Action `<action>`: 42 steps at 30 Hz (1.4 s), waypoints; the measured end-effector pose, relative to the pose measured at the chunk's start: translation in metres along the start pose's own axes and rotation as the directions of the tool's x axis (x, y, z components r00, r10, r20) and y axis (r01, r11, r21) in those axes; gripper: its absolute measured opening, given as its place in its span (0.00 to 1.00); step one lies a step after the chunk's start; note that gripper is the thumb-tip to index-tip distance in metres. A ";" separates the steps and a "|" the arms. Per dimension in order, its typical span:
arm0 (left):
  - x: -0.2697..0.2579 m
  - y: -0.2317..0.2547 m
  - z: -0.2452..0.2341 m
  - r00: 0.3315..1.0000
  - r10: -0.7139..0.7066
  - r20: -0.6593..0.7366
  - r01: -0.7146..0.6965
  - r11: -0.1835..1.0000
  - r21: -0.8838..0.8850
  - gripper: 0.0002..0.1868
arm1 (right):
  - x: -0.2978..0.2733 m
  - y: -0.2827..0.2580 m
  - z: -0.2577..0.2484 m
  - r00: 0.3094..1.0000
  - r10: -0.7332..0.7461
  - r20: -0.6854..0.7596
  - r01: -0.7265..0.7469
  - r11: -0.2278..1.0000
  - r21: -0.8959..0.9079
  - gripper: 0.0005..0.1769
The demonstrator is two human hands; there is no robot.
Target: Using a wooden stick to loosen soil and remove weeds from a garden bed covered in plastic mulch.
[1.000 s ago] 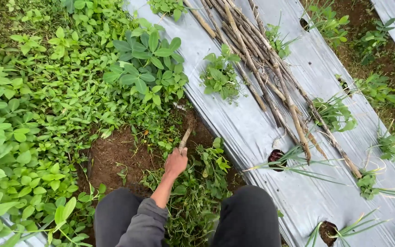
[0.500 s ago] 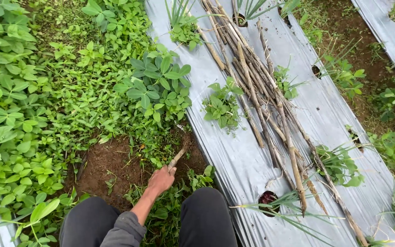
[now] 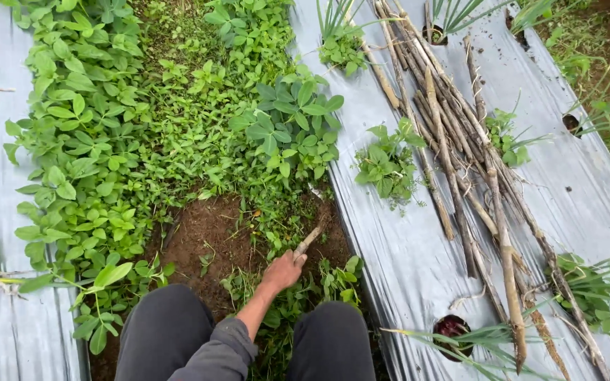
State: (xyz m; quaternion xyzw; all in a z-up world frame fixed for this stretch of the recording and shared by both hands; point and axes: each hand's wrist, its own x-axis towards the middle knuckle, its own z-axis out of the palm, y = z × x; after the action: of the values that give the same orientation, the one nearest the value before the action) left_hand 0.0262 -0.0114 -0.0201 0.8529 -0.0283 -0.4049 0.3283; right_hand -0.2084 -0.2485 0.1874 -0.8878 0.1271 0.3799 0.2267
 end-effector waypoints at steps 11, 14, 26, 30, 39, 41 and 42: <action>-0.023 -0.013 0.119 0.957 -0.070 -0.281 -0.025 0.946 -0.323 0.25 | 0.161 0.013 -0.088 0.646 0.069 -0.760 0.155 0.964 0.218 0.19; -0.039 -0.014 0.141 0.965 -0.099 -0.241 0.003 0.929 -0.370 0.24 | 0.228 0.036 -0.101 0.395 -0.127 -0.910 0.105 0.990 -0.093 0.26; 0.035 0.007 0.132 0.917 0.038 -0.397 -0.233 0.858 -0.458 0.29 | 0.257 0.050 -0.092 0.315 -0.424 -0.849 -0.085 0.878 -0.471 0.38; 0.045 0.020 0.097 0.868 0.155 -0.473 -0.381 0.818 -0.431 0.30 | 0.262 0.051 -0.091 0.271 -0.460 -0.845 -0.094 0.862 -0.499 0.36; 0.057 -0.035 0.145 0.930 0.011 -0.368 -0.191 0.869 -0.457 0.34 | 0.268 0.058 -0.089 0.204 -0.495 -0.844 -0.066 0.854 -0.517 0.30; 0.048 -0.040 0.153 0.940 -0.022 -0.342 -0.157 0.859 -0.487 0.34 | 0.266 0.054 -0.088 0.192 -0.497 -0.847 -0.061 0.855 -0.515 0.30; 0.045 -0.039 0.151 0.944 0.011 -0.330 -0.200 0.815 -0.544 0.33 | 0.265 0.052 -0.088 0.187 -0.496 -0.848 -0.051 0.857 -0.512 0.29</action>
State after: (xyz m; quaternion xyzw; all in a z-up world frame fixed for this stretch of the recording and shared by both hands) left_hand -0.0600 -0.0758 -0.1422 0.7654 0.0984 -0.2361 0.5906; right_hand 0.0048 -0.3515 0.0312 -0.9599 0.0166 -0.2755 -0.0500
